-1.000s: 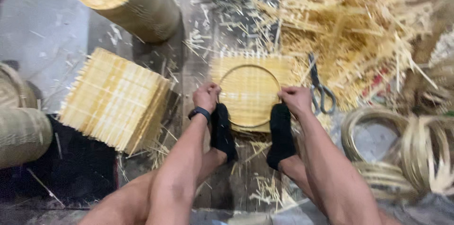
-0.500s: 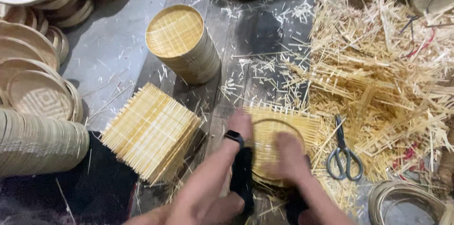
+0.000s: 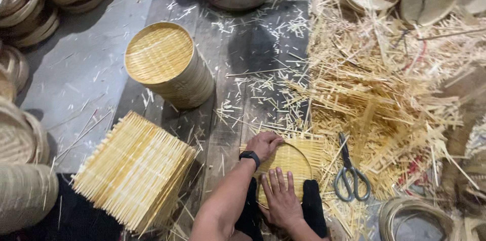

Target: The person uses shears to trim bamboo strips around circular and square woven bamboo components. The person then places a circular bamboo frame onto a square woven sheet and uses shears to cut the woven sheet into a circular shape matching the frame.

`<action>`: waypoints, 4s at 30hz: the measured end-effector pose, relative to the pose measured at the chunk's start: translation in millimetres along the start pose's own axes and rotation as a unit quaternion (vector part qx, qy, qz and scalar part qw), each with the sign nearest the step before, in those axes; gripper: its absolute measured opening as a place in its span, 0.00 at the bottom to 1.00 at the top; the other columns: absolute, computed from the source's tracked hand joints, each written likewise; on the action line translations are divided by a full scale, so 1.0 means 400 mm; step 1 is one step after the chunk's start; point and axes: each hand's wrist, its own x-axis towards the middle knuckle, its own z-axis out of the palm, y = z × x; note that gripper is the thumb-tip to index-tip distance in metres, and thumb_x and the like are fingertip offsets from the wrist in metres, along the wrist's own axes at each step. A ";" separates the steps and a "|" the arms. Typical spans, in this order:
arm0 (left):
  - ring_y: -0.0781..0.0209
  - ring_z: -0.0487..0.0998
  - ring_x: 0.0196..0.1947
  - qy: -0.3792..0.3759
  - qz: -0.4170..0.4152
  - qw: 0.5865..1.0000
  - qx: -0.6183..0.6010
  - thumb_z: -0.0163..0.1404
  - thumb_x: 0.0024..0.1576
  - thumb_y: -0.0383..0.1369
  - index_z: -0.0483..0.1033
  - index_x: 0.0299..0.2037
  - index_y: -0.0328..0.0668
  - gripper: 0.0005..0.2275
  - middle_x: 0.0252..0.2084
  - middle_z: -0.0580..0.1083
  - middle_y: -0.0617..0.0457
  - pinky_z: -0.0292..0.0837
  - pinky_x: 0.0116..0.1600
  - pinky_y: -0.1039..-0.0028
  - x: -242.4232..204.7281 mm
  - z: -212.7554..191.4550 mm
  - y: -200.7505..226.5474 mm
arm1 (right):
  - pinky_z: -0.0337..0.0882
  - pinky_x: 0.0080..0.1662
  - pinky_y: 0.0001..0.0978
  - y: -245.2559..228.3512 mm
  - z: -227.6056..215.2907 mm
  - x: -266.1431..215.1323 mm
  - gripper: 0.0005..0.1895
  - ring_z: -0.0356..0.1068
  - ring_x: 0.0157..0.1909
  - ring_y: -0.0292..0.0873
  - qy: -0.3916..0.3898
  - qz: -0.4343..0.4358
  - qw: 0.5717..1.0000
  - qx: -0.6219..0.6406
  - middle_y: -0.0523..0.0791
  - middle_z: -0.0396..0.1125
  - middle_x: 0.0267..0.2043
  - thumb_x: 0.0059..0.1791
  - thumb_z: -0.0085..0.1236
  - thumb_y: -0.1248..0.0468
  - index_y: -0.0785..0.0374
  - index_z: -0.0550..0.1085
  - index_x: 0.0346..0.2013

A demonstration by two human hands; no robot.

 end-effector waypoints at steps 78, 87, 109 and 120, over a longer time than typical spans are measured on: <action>0.35 0.63 0.62 0.071 0.183 0.950 0.242 0.68 0.35 0.54 0.66 0.58 0.45 0.41 0.65 0.63 0.34 0.49 0.65 0.38 -0.446 0.081 0.020 | 0.56 0.63 0.54 0.545 0.097 -0.356 0.40 0.52 0.68 0.61 -0.037 0.469 0.870 0.148 0.58 0.50 0.72 0.47 0.65 0.48 0.69 0.61 0.64; 0.48 0.69 0.57 -0.010 -0.014 0.941 0.338 0.65 0.38 0.59 0.42 0.75 0.62 0.56 0.62 0.68 0.48 0.60 0.65 0.51 -0.259 0.201 -0.002 | 0.72 0.56 0.49 0.569 0.074 -0.278 0.33 0.71 0.52 0.60 -0.112 0.500 0.835 0.200 0.59 0.70 0.52 0.43 0.63 0.61 0.70 0.62 0.57; 0.31 0.46 0.72 0.055 -0.061 0.978 0.192 0.63 0.39 0.60 0.60 0.73 0.50 0.50 0.73 0.48 0.37 0.40 0.67 0.31 -0.256 0.220 0.083 | 0.69 0.50 0.48 0.406 0.032 -0.458 0.34 0.68 0.47 0.58 -0.057 0.335 0.912 0.231 0.56 0.67 0.43 0.41 0.62 0.39 0.66 0.71 0.46; 0.32 0.52 0.69 0.121 -0.144 0.974 0.128 0.57 0.46 0.55 0.73 0.64 0.61 0.33 0.74 0.49 0.40 0.54 0.66 0.41 -0.275 0.284 0.123 | 0.75 0.44 0.48 0.326 0.034 -0.309 0.27 0.71 0.39 0.50 -0.201 0.407 0.875 0.167 0.52 0.68 0.38 0.49 0.52 0.43 0.66 0.72 0.43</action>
